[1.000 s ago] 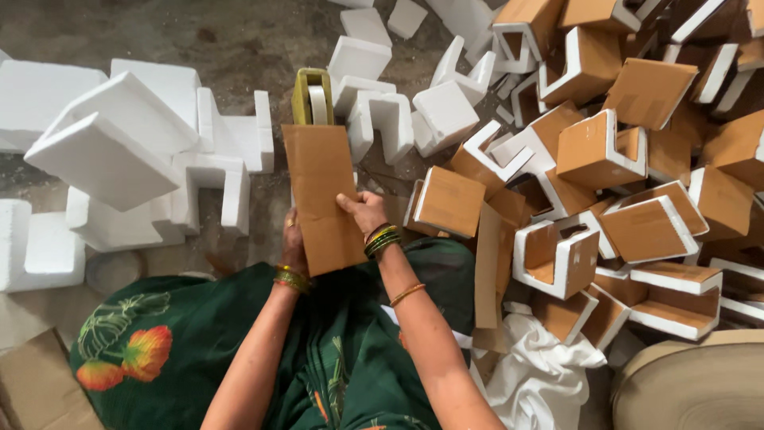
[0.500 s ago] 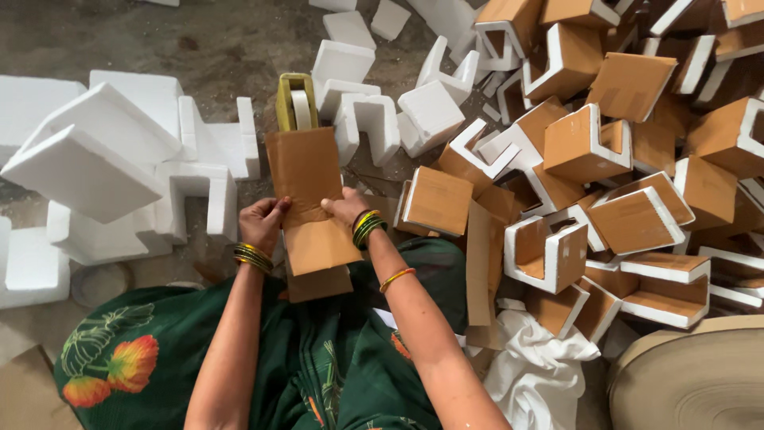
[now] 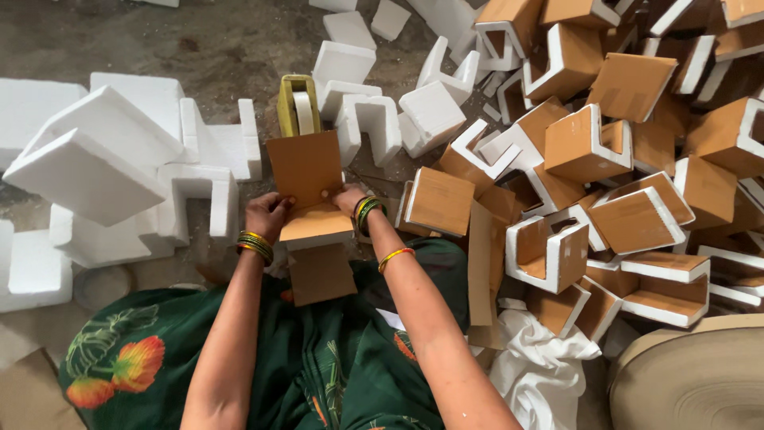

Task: The person sits on the floor and assembles small cardboard boxes using white foam inserts. They place a foam piece into a cardboard base, fold the sides up, and secure the assembly using a handheld tape dispenser. The finished boxes are placed in a pile to the right.

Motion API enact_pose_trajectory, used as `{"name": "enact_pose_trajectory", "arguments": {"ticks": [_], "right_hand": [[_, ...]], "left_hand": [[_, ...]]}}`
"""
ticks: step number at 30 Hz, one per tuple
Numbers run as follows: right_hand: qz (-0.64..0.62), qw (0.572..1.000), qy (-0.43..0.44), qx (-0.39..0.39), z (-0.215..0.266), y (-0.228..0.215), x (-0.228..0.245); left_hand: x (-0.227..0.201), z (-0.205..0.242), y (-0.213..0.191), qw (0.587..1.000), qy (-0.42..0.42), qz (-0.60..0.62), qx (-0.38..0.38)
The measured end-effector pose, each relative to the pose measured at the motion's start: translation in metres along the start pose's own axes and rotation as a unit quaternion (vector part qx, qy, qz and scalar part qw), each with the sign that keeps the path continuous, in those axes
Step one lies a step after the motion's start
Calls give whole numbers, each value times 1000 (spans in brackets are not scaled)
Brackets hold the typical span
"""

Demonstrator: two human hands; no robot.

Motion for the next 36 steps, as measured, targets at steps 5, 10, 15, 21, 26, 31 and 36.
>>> {"name": "enact_pose_trajectory", "arguments": {"ticks": [5,10,15,21,26,31,36], "right_hand": [[78,976,-186,-84,44,-9,45],[-20,964,-233,-127,100,-14,74],[-109,956,-264,-72,93,-9,67],[151,983,-100,-31,35,-10,13],[261,959,-92,64,13,15,5],[329,928,-150,84,15,40,5],[316,948,-24,31,11,20,-20]], "left_hand": [[23,-6,8,984,164,30,-68],[65,-7,33,972,73,225,8],[65,-11,43,969,28,233,79],[47,-4,38,992,86,-29,86],[67,-7,41,997,-30,-9,64],[70,-11,30,984,-46,-172,25],[71,-17,18,966,-119,-227,-20]]}}
Point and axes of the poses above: each hand's wrist, its own z-axis away from the middle knuckle, its own y-axis out of the palm, x = y × z, the point moved 9 cm from there along -z, towards the middle knuckle, and after that the axes turned 6 degrees about -z, right-handed, at the moved point
